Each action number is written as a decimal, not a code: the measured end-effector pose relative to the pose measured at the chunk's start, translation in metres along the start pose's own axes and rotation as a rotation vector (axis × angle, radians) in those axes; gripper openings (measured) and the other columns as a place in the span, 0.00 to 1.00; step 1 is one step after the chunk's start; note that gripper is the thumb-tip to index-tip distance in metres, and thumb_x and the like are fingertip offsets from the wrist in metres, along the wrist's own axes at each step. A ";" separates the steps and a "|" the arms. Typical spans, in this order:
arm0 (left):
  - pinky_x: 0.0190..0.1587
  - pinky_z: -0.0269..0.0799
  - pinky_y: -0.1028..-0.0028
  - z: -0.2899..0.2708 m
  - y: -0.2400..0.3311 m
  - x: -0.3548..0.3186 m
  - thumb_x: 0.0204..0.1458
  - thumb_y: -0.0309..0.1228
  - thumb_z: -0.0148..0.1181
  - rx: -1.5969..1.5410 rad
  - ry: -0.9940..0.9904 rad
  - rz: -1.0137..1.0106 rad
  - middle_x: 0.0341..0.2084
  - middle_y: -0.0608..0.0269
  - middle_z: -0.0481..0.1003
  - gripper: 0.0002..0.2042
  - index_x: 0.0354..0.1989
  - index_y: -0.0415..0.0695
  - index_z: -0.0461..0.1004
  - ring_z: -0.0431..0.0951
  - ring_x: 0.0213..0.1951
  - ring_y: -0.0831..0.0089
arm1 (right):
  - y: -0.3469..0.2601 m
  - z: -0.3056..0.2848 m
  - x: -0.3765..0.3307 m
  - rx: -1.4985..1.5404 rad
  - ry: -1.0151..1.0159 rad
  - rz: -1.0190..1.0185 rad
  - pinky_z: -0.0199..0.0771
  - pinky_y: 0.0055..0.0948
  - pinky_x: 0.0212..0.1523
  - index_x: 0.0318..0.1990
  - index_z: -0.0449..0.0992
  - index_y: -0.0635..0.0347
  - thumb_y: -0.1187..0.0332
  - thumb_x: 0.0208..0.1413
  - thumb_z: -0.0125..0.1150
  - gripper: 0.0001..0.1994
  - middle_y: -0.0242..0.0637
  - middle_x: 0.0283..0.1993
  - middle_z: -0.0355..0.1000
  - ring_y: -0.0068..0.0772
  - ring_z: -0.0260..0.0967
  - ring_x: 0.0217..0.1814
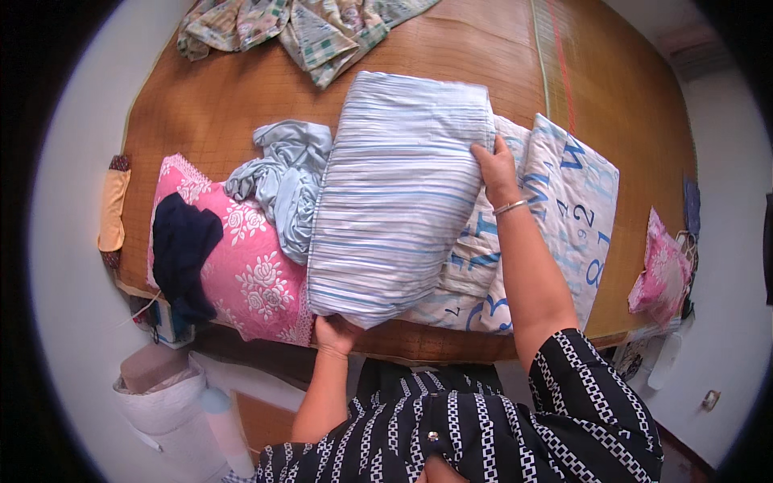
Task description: The person folds a patterned blanket and a blue striped sheet on a mat, then places a pink pillow on the folded items and spreads a patchwork quilt over the mat.
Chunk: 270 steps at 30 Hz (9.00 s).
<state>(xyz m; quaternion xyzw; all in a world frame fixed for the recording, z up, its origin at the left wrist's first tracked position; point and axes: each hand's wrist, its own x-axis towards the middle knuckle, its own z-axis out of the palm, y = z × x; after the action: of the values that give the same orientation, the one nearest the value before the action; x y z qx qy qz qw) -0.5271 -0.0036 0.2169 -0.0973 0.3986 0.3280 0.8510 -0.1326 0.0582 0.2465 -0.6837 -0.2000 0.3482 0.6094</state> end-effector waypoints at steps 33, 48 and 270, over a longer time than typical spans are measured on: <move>0.37 0.70 0.74 0.248 -0.320 0.058 0.46 0.37 0.55 1.324 -0.347 -0.210 0.34 0.57 0.73 0.20 0.43 0.34 0.68 0.74 0.33 0.68 | 0.077 -0.390 -0.344 1.177 0.694 0.269 0.69 0.31 0.44 0.45 0.67 0.60 0.71 0.51 0.51 0.13 0.35 0.44 0.68 0.30 0.66 0.45; 0.37 0.69 0.72 0.233 -0.318 0.021 0.43 0.32 0.56 1.386 -0.408 -0.119 0.36 0.59 0.71 0.22 0.48 0.39 0.63 0.72 0.36 0.70 | 0.008 -0.366 -0.317 0.044 0.163 0.169 0.62 0.29 0.50 0.53 0.59 0.66 0.69 0.47 0.57 0.25 0.44 0.48 0.64 0.32 0.62 0.50; 0.46 0.65 0.70 0.184 -0.412 0.058 0.42 0.24 0.54 1.383 -0.066 0.424 0.47 0.53 0.66 0.25 0.51 0.33 0.60 0.68 0.45 0.65 | 0.138 -0.434 -0.334 0.226 0.332 0.462 0.66 0.30 0.43 0.45 0.65 0.69 0.68 0.44 0.60 0.21 0.40 0.41 0.68 0.31 0.66 0.39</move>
<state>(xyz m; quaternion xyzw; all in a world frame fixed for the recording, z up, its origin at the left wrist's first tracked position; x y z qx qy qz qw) -0.1247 -0.2125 0.2566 0.5526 0.4991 0.1614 0.6476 -0.0677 -0.5003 0.1965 -0.6864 0.1029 0.3811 0.6108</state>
